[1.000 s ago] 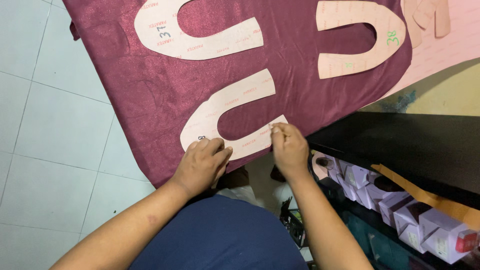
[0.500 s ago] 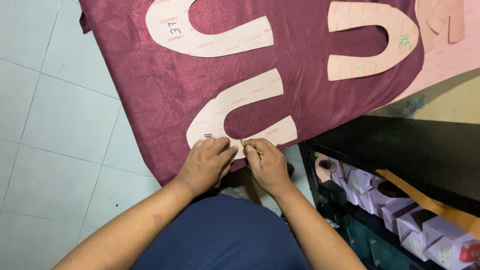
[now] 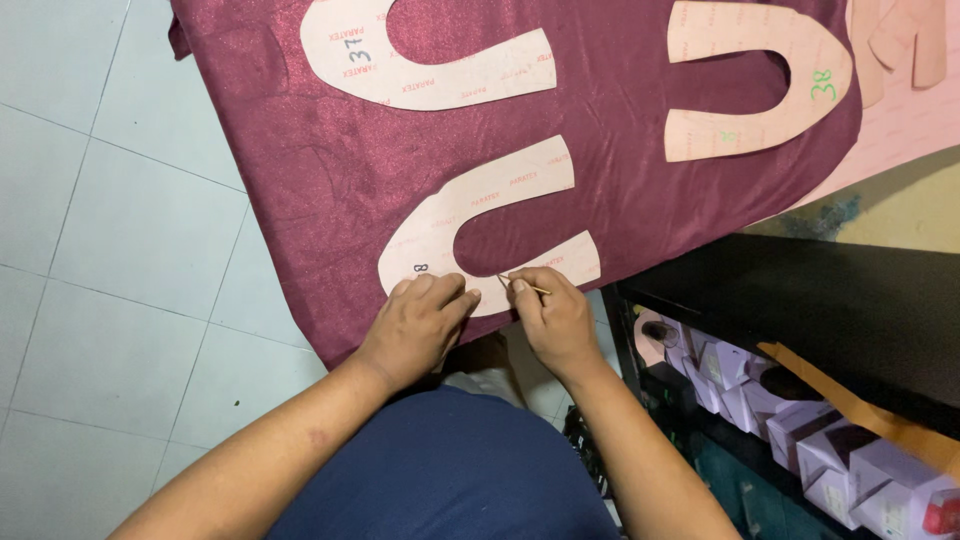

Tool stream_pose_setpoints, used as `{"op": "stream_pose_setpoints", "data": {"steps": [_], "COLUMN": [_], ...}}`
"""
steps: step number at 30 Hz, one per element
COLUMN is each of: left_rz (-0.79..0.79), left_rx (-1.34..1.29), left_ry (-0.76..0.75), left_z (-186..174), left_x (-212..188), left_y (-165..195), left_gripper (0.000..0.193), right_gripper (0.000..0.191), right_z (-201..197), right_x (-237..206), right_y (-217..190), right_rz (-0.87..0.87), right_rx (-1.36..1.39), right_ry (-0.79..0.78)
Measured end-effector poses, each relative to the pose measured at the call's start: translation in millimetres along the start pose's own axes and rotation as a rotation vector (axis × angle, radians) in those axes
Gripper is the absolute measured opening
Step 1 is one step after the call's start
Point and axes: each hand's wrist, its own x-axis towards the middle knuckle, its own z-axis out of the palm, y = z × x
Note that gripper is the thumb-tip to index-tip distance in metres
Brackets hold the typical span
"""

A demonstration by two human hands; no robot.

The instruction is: The person places U-shaped paper patterns onto a maroon fabric and secures them using pins. They align the patterns, pick pins from a container, and insert them through the paper into the fabric to hold the shapes in place.

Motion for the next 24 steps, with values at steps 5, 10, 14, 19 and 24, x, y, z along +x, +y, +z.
{"op": "stream_pose_setpoints", "data": {"steps": [5, 10, 14, 19, 24], "left_rz": [-0.018, -0.042, -0.048, -0.051, -0.047], "left_rx": [-0.061, -0.113, -0.124, -0.161, -0.155], "left_ry": [0.000, 0.005, 0.073, 0.062, 0.090], "left_z": [1, 2, 1, 0, 0], "left_x": [-2, -2, -1, -1, 0], "left_y": [-3, -6, -5, -6, -7], "left_gripper": [0.040, 0.029, 0.025, 0.024, 0.023], "right_gripper": [0.018, 0.017, 0.016, 0.018, 0.018], "right_z": [11, 6, 3, 10, -14], "right_x": [6, 10, 16, 24, 21], "right_y": [-11, -16, -15, -18, -12], "right_rz": [-0.090, -0.048, -0.098, -0.169, -0.109], "right_rx": [0.037, 0.027, -0.069, -0.024, -0.329], "right_ry": [-0.099, -0.143, -0.154, -0.174, -0.163]}}
